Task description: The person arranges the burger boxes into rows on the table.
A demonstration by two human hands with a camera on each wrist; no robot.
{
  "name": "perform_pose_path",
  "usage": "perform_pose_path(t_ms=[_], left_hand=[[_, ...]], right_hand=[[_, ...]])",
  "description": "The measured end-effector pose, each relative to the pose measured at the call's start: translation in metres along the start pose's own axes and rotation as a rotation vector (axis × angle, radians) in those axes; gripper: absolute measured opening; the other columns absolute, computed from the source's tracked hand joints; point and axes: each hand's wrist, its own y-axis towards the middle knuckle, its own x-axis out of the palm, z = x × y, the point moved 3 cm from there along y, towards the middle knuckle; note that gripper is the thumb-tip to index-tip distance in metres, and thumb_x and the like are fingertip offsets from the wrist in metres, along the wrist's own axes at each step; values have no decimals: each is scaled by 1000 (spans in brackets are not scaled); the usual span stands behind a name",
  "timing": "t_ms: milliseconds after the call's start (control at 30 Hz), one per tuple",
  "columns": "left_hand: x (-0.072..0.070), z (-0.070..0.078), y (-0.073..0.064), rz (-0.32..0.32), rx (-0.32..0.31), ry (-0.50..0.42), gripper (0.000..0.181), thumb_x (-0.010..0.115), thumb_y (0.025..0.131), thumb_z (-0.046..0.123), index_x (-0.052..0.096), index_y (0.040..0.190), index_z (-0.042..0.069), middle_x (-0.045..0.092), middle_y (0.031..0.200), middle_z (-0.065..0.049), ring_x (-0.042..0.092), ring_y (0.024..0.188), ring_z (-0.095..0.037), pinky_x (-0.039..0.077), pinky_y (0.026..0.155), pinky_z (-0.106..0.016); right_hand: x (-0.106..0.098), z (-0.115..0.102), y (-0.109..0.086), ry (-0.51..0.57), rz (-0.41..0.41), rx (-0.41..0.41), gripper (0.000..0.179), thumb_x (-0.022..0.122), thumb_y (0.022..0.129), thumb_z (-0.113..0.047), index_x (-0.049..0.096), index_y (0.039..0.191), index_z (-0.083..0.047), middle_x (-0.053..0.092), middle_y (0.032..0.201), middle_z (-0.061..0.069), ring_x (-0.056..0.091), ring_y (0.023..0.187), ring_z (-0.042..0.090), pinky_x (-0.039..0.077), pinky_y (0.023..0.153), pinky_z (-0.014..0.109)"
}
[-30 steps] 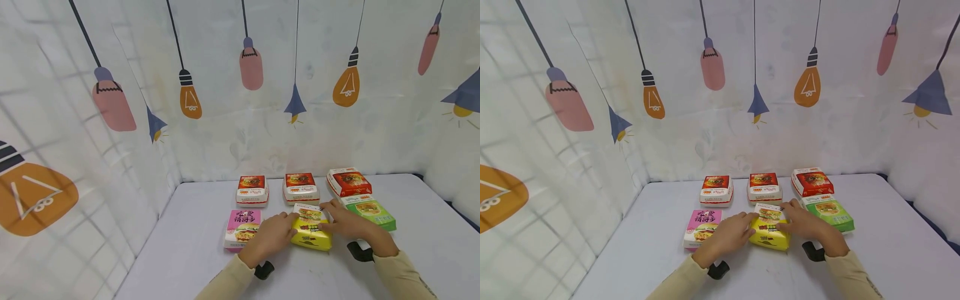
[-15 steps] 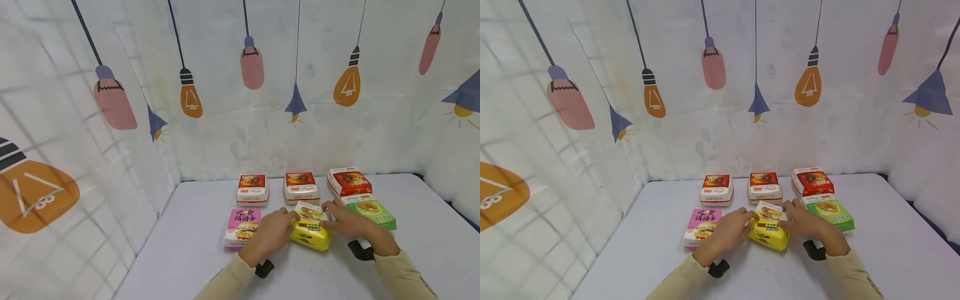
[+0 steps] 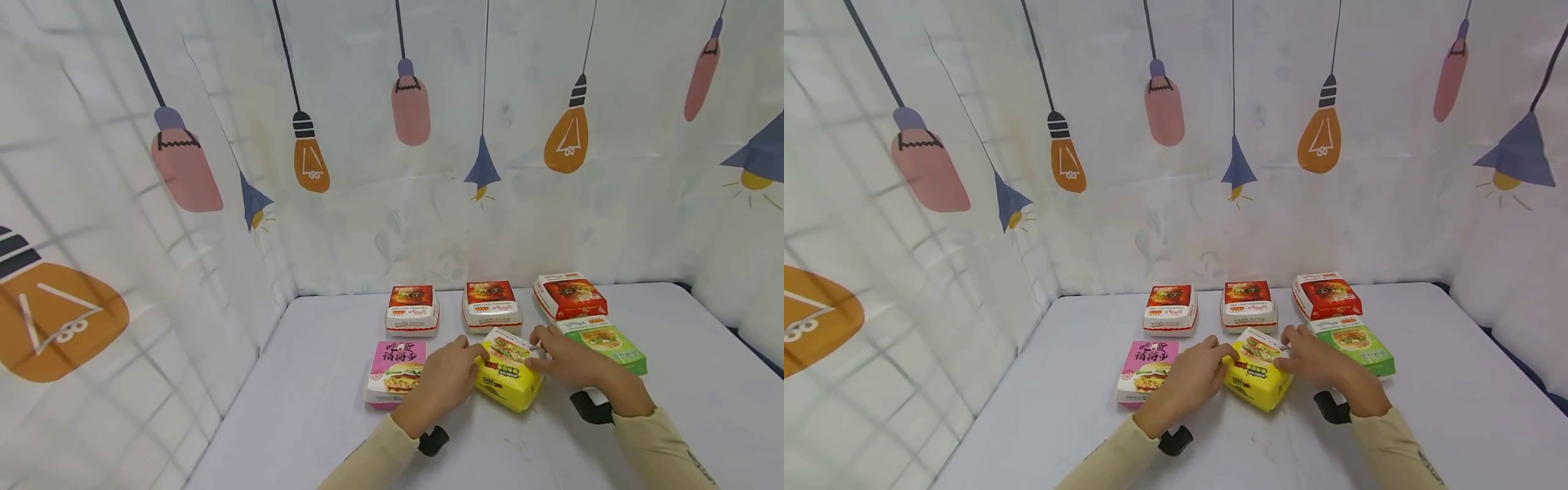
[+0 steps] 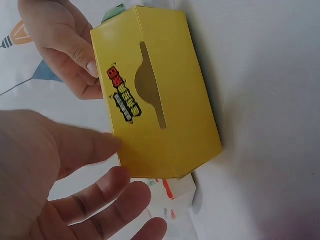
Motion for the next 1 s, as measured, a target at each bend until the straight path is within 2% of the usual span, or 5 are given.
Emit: perform_pose_path(t_ms=[500,633,767,867,1000], left_hand=[[8,0,1,-45,-31,23,57,63,91,67,65,132,26,51,95,5,47,70,-8,38,57,-22],[8,1,2,-69,-57,19,67,62,87,74,63,135,29,54,101,4,49,73,-9,40,60,-22],[8,1,1,-89,-72,6,73,62,84,77,61,139,30,56,109,2,50,76,-10,43,65,-23],[9,2,1,-100,-74,1,76,62,82,79,59,142,32,56,112,2,51,79,-10,45,68,-25],[9,3,2,-110,-77,1,78,63,82,79,57,144,33,56,115,2,51,80,-10,47,70,-26]], right_hand=[[-1,5,2,13,22,-24,36,74,94,-30,53,109,-6,56,91,4,52,81,18,45,67,32],[-1,4,3,11,32,-31,46,76,91,-33,55,120,-4,60,107,8,55,89,20,52,75,36],[-1,3,1,21,31,-38,63,75,92,-37,51,140,-4,54,138,25,61,106,31,57,88,52],[0,1,0,29,32,-67,69,74,93,-37,47,148,-7,40,154,30,56,124,44,51,97,62],[2,-1,0,20,27,-136,71,72,94,-33,43,154,-8,35,160,26,38,142,53,40,105,71]])
